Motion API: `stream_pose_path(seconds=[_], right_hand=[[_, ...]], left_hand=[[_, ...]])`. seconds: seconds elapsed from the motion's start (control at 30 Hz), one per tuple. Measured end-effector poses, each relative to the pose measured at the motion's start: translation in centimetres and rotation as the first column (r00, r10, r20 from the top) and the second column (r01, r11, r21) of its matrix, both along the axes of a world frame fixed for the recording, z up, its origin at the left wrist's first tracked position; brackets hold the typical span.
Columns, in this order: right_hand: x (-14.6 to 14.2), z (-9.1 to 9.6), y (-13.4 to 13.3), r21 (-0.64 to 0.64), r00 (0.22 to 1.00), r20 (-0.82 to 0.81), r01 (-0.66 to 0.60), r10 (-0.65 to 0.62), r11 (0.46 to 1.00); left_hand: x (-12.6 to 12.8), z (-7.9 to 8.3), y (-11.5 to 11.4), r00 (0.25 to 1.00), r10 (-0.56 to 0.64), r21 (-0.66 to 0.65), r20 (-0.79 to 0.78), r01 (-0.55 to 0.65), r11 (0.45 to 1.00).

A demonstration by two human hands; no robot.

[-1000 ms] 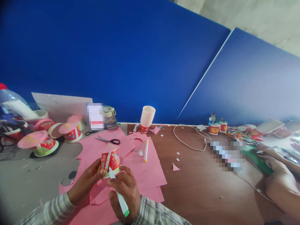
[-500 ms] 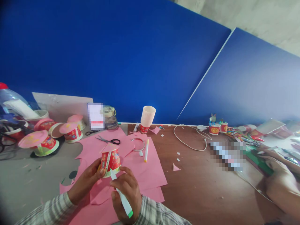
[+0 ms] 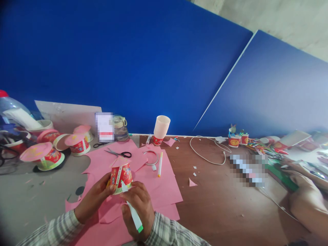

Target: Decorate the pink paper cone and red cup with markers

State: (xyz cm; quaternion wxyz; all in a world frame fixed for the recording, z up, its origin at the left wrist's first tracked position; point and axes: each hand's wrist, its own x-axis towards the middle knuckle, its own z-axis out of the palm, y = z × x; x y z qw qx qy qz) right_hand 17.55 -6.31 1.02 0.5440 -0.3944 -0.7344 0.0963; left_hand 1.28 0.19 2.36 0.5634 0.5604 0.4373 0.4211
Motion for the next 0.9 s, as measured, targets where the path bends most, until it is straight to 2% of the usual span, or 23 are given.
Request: stream_pose_path(seconds=[0.27,0.5,0.6,0.9], right_hand=[[0.4,0.14,-0.07,0.091,0.997,-0.082,0.011,-0.004,0.996],[0.57,0.59,-0.04,0.071,0.999,-0.027,-0.031,0.033,0.997],[0.42,0.53,-0.03,0.026,1.0,-0.001,-0.03,0.03,0.999],[0.3,0.21,0.26,0.013,0.999,0.009,-0.045,0.045,0.999]], left_hand=[[-0.23,-0.07,0.02,1.0,-0.015,0.024,0.016,0.015,1.0],[-0.23,-0.21,0.01,0.999,-0.018,0.004,0.045,0.018,1.0],[-0.12,-0.13,-0.01,0.998,-0.011,-0.014,0.06,0.012,1.0],[-0.06,0.07,-0.02,0.999,0.0,-0.016,0.052,0.0,1.0]])
